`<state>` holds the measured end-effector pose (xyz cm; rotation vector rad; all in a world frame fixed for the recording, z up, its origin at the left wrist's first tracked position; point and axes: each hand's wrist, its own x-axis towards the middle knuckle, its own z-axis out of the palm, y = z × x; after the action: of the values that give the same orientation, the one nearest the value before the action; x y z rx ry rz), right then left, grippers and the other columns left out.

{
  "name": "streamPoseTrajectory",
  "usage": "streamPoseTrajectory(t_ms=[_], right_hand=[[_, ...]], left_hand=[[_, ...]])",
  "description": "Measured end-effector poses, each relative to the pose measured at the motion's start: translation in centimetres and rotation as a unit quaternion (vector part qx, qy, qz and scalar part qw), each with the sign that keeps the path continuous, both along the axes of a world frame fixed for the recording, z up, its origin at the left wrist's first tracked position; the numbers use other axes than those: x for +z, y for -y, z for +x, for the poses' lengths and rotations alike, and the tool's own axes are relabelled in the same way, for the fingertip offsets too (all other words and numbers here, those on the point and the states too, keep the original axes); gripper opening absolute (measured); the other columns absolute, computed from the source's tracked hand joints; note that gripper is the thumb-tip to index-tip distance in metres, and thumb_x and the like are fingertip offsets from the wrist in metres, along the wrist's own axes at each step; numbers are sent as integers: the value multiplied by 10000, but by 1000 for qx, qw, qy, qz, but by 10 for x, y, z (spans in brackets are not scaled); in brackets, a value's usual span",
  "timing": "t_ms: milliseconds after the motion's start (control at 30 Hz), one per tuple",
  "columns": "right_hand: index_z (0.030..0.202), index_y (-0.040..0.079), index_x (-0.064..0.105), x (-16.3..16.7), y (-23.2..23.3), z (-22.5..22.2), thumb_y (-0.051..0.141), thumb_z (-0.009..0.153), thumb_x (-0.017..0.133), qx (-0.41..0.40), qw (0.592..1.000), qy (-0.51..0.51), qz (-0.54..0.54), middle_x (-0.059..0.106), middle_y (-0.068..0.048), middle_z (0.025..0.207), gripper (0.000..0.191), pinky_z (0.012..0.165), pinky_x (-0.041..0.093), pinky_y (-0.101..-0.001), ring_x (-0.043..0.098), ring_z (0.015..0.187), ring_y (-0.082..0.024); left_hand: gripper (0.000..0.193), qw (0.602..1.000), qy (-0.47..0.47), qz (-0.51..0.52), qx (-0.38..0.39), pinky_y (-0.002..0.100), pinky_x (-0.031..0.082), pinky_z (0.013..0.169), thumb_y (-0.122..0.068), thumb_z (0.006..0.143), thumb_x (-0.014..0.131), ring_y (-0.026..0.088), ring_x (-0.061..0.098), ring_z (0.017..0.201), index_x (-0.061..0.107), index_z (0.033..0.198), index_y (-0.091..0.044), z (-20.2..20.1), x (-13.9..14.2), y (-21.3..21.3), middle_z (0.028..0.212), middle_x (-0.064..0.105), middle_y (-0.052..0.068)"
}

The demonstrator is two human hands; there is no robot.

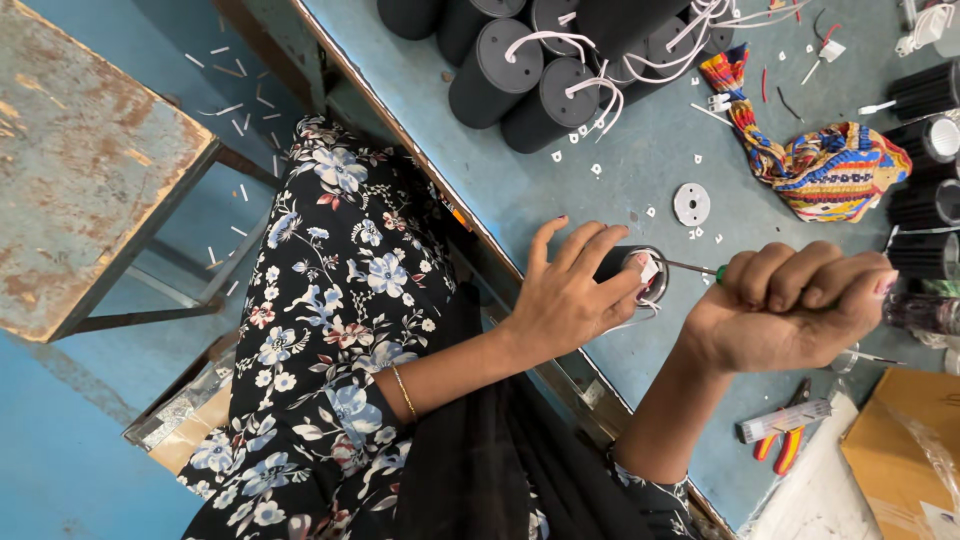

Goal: The person assembles black cylindrical lamp fixtures at a factory workbench. They connect wires to a white terminal block, seat the wired socket assembly into a lamp housing, tighten it using a green-handled screwdriver, and place the finished unit onto a growing pile of completed lamp housings.

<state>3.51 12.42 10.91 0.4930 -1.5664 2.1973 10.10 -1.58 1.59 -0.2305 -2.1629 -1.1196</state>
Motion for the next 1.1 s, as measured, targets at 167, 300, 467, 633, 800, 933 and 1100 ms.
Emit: streamPoseTrajectory(t_ms=[167,300,467,633,800,933,1100], right_hand=[[774,143,225,-8,-7,-6,336,1170,406,45,999,-15,-8,157,44,578,477,360,87,-241,73,422,-47],[751,149,215,-13,-16,-10,315,1155,387,78,997,-22,3,140,55,577,470,367,91,-240,59,429,-51],[742,146,213,-15,-24,-9,300,1150,392,95,995,-23,11,125,58,581,472,376,92,-240,51,435,-52],[739,143,214,-15,-27,-9,299,1139,401,95,995,-35,21,118,55,581,468,369,94,-241,50,430,-54],[736,141,217,-13,-27,-9,297,1142,408,105,994,-34,22,121,51,581,475,369,94,-240,52,429,-53],[722,140,224,-13,-27,-11,311,1137,409,117,993,-24,18,132,55,559,485,361,95,-237,53,417,-52],[718,145,231,-14,-29,-14,297,1142,402,130,991,-21,18,137,59,560,482,361,96,-237,57,418,-48]], left_hand=[[202,1000,-9,-2,1,576,324,1190,-232,906,748,261,559,1277,699,1079,-141,0,-1,-1,1351,586,104],[199,1000,-20,7,-2,569,325,1179,-218,897,746,262,567,1254,699,1070,-130,-2,-1,-1,1333,588,103],[165,1000,-22,12,4,558,332,1171,-193,889,739,250,580,1233,693,1036,-134,-4,0,-2,1314,591,93],[179,1000,-20,22,-1,555,331,1172,-192,890,739,255,583,1227,697,1050,-124,-4,0,-2,1303,594,97],[159,1000,-22,21,4,553,332,1176,-191,896,739,255,584,1228,696,1033,-125,-4,0,-2,1287,602,98],[150,1000,-17,25,-3,552,332,1175,-200,891,736,257,585,1232,694,1015,-129,-5,-1,-2,1285,605,103],[158,1000,-15,27,-8,557,328,1179,-212,896,735,260,580,1241,694,1024,-128,-5,-1,-1,1293,602,105]])
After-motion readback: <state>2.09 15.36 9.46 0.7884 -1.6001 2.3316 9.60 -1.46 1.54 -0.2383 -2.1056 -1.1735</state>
